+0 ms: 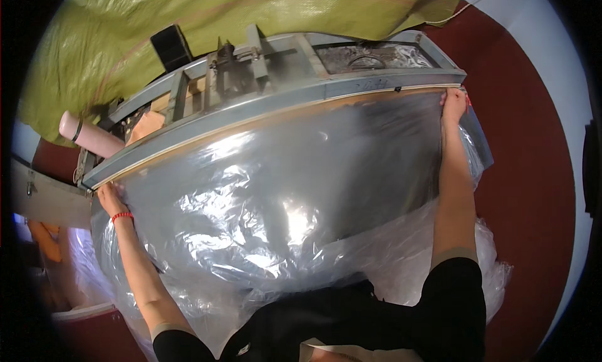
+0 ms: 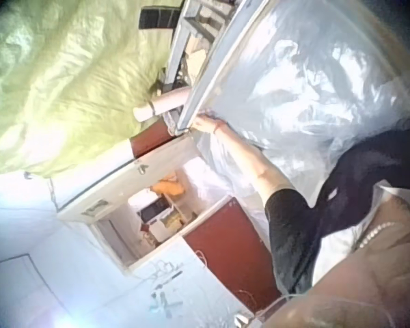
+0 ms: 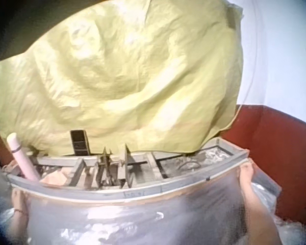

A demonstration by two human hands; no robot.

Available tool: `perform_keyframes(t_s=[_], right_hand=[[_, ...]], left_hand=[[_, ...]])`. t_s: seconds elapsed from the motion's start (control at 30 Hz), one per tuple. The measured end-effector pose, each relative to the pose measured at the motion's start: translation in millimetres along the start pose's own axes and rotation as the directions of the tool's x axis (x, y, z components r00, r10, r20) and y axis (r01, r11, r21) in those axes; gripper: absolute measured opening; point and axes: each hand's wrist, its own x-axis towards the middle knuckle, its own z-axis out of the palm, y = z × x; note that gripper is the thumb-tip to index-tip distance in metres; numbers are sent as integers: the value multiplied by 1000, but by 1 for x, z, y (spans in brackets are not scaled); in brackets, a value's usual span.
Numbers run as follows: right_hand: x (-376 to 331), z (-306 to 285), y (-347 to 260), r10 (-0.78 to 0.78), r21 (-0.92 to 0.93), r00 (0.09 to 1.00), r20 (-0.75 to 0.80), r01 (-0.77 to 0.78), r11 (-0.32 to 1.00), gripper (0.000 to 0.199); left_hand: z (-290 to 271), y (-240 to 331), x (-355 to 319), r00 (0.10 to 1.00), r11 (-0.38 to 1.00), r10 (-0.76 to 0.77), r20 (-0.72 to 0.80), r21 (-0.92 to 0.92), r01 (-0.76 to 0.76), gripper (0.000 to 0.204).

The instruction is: Aligning and securing a large plastic sheet lining onto an industrial machine frame.

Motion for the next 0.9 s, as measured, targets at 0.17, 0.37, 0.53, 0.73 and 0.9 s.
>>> perform_keyframes(t_s=[0.17,0.37,0.53,0.73,0.9], right_hand=[[-15,10,-15,-29,58,999,-32,30,998,8],[-44,-8,-57,-217,-120,964,154,237,964,26],[-75,-77,-80,-146,-195,988,-52,133,972,23],[-119,-81,-128,-734,-725,666,-135,438,531,28],[-322,111,-283,-486,162,630,606,501,850,21]], left_hand=[[7,2,-4,960,999,47,-276,33,-39,16],[0,32,-25,993,995,-96,-65,-16,95,5],[-26,86,-84,938,950,79,338,260,-173,4],[-13,148,-165,887,964,128,445,153,-216,7],[-43,178,-215,894,957,98,438,206,-205,7]])
